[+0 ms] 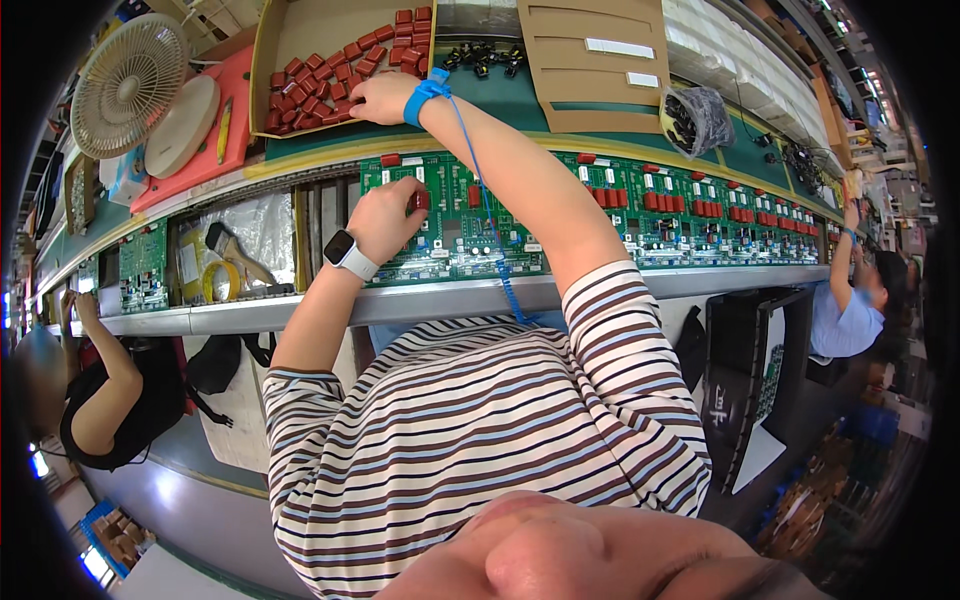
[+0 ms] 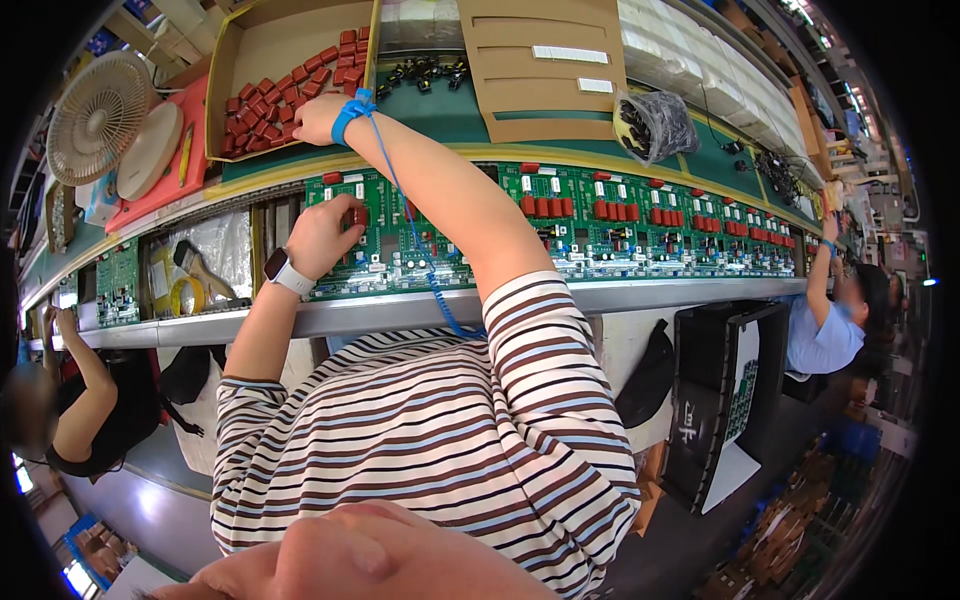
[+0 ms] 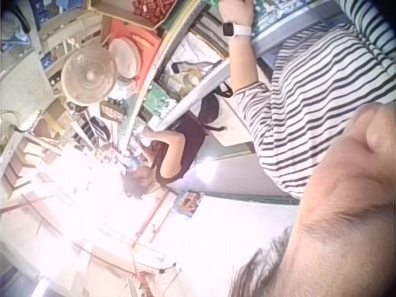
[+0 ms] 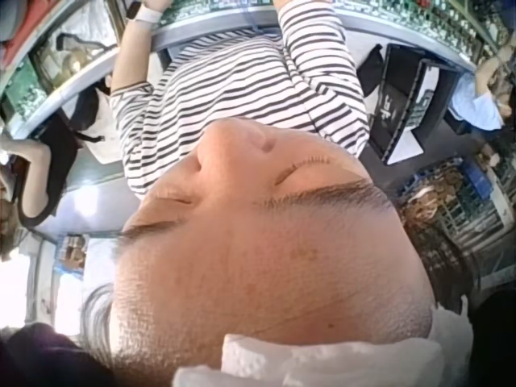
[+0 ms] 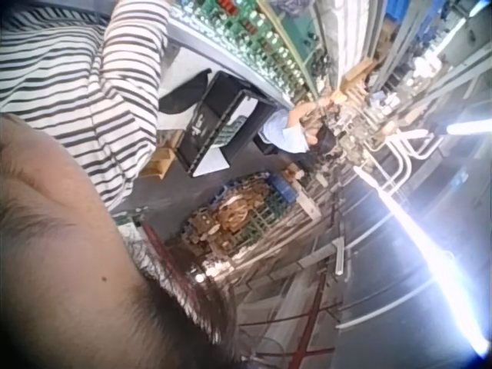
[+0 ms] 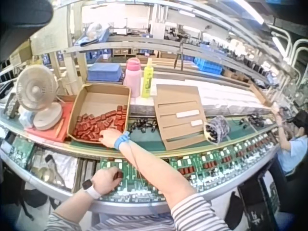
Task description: Assembling electronic components onto printed circuit boards.
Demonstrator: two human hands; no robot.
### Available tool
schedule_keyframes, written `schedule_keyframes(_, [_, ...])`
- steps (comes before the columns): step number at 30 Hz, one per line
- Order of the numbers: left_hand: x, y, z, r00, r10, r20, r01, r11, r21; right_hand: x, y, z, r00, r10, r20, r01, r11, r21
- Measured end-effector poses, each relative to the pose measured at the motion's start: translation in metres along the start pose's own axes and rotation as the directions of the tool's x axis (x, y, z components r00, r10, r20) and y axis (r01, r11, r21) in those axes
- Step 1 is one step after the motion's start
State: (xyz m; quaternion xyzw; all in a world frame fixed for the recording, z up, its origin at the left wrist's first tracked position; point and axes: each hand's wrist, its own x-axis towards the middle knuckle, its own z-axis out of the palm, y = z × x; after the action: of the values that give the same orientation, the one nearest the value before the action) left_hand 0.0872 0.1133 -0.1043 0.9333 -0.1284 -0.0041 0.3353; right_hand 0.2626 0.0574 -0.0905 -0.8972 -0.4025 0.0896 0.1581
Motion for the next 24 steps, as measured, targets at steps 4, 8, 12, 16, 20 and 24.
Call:
schedule_keyframes(4, [-0.001,0.001,0.0,1.0,-0.017,0.003,0.017,1.0,0.009,0.0,-0.004,-0.003,0.997,0.032,0.072,-0.031,0.999,-0.022])
schedule_keyframes(8, [-0.001,0.001,0.001,1.0,-0.023,-0.014,0.024,0.998,0.056,-0.006,-0.007,-0.006,0.997,0.065,0.049,-0.066,0.998,0.005])
schedule_keyframes(12, [-0.001,0.001,0.0,0.999,-0.044,0.001,0.044,0.998,0.044,-0.018,-0.012,-0.007,0.999,0.006,-0.05,-0.005,1.0,0.01])
schedule_keyframes(16, [0.001,0.003,-0.001,1.0,-0.02,-0.007,0.02,0.998,0.061,-0.03,-0.011,-0.01,0.99,-0.087,-0.109,0.08,0.995,-0.067])
schedule_keyframes(20, [0.0,0.001,0.003,1.0,0.024,-0.017,-0.023,0.997,0.074,-0.059,-0.008,-0.014,0.925,-0.24,-0.295,0.232,0.971,-0.062])
schedule_keyframes(24, [-0.004,0.004,0.007,0.999,-0.007,-0.042,0.012,0.993,0.117,-0.111,-0.008,-0.02,0.892,-0.196,-0.408,0.276,0.95,0.148])
